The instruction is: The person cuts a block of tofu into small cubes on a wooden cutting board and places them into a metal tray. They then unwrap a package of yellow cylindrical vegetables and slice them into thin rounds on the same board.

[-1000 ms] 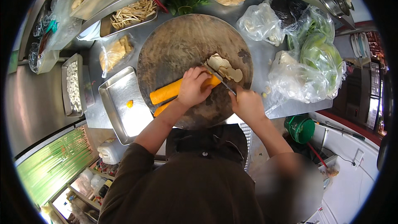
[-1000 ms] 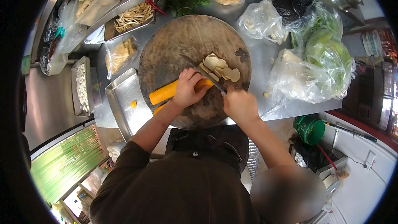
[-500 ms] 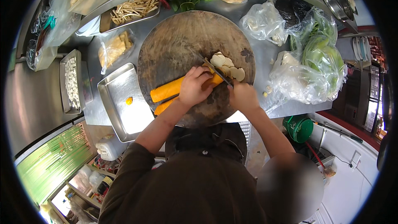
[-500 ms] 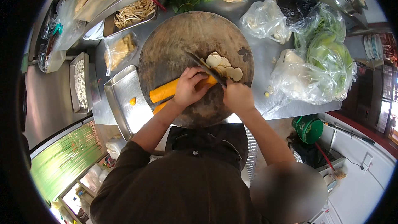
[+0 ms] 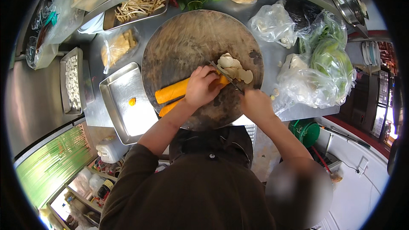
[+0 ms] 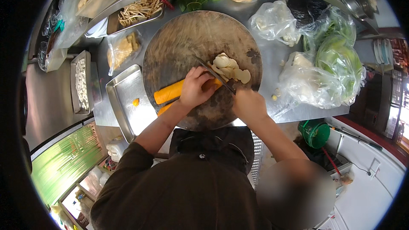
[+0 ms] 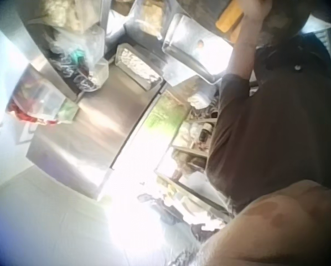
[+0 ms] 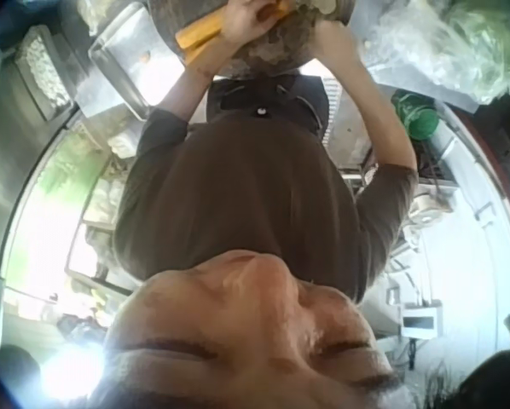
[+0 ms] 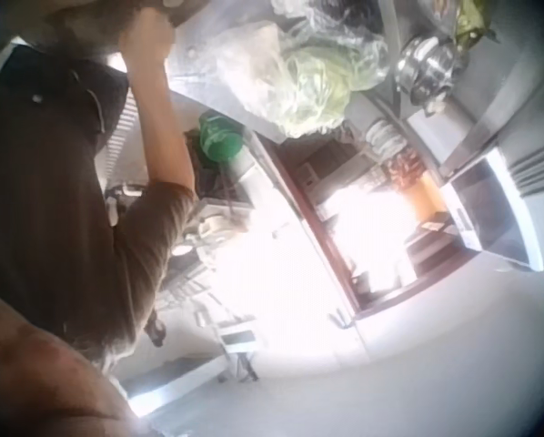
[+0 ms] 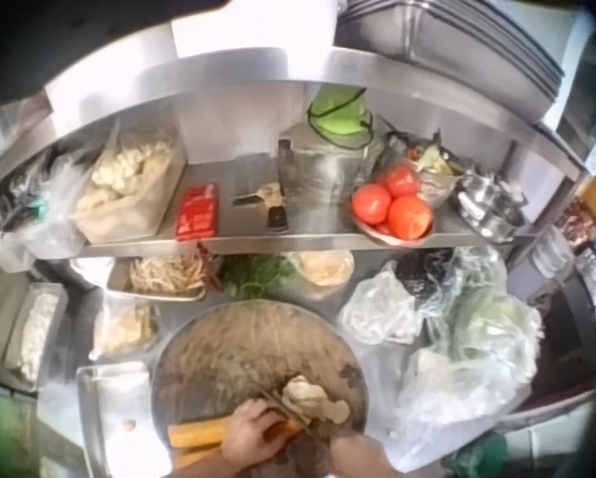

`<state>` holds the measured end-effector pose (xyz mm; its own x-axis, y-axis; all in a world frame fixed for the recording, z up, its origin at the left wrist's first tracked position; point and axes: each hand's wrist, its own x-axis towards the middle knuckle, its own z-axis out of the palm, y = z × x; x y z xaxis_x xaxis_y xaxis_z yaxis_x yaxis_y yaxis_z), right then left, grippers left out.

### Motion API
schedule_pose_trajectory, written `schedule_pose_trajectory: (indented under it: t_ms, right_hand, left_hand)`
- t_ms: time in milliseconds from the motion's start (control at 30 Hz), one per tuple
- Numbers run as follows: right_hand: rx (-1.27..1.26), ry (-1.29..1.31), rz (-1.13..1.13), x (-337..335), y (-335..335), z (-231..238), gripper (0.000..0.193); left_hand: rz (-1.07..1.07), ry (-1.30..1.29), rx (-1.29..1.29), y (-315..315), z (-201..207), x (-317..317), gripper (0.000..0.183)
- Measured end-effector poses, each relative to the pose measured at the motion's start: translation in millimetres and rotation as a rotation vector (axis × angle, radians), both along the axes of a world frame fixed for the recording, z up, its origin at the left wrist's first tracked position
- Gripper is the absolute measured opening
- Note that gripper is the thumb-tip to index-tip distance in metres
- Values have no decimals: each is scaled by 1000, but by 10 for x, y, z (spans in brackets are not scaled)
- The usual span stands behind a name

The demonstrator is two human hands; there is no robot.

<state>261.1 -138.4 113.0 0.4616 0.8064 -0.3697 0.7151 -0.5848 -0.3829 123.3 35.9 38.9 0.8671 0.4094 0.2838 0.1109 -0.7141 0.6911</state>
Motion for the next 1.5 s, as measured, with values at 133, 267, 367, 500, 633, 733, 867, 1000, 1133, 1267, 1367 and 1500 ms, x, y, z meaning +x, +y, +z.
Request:
schedule_pose_trajectory:
  t_ms: [133,267,367,500,633,733,867,1000,1133,1267,1367,1500]
  right_hand:
    - [61,-47,-45,-31,183,-369,26]
    - [105,-58,6,121,91,-386,27]
    - [129,-46,-11,67,18,-187,27]
    - [28,-4,-7,-58,-73,266,27]
    - [-2,4,36,-43,-72,192,26]
    - [7,-18,-29,-82,151,-205,25]
    - [141,-47,-41,-42,81,-504,25]
    - [159,11,-7,145,32,-349,28]
    - [54,11,-21,-17,-31,179,28]
    - [-33,44,1,-19,-49,204,27]
    - [-46,14,-3,-61,110,-59,27]
    - [25,-36,-67,-124,170,-360,28]
  left_hand:
    - [-29,-16,-14,-2,-15,-23,29]
    - [-34,-59,3,3,2,-92,28]
    - [-15,-42,34,-8,35,-67,28]
    - [7,9,28,-14,2,-99,29]
    - [-11,-11,-6,-13,-19,-91,27]
    - [-3,12,-33,-14,21,-66,25]
    - [-4,-17,-21,-7,1,-83,25]
    - [-5,-57,-13,-25,-4,-104,26]
    - [24,-51,2,-20,0,-94,26]
    - [-3,-44,-11,-9,-30,-95,26]
    - [-3,-2,-31,-11,-7,-96,25]
    - [-14,-25,-34,-43,-13,-120,25]
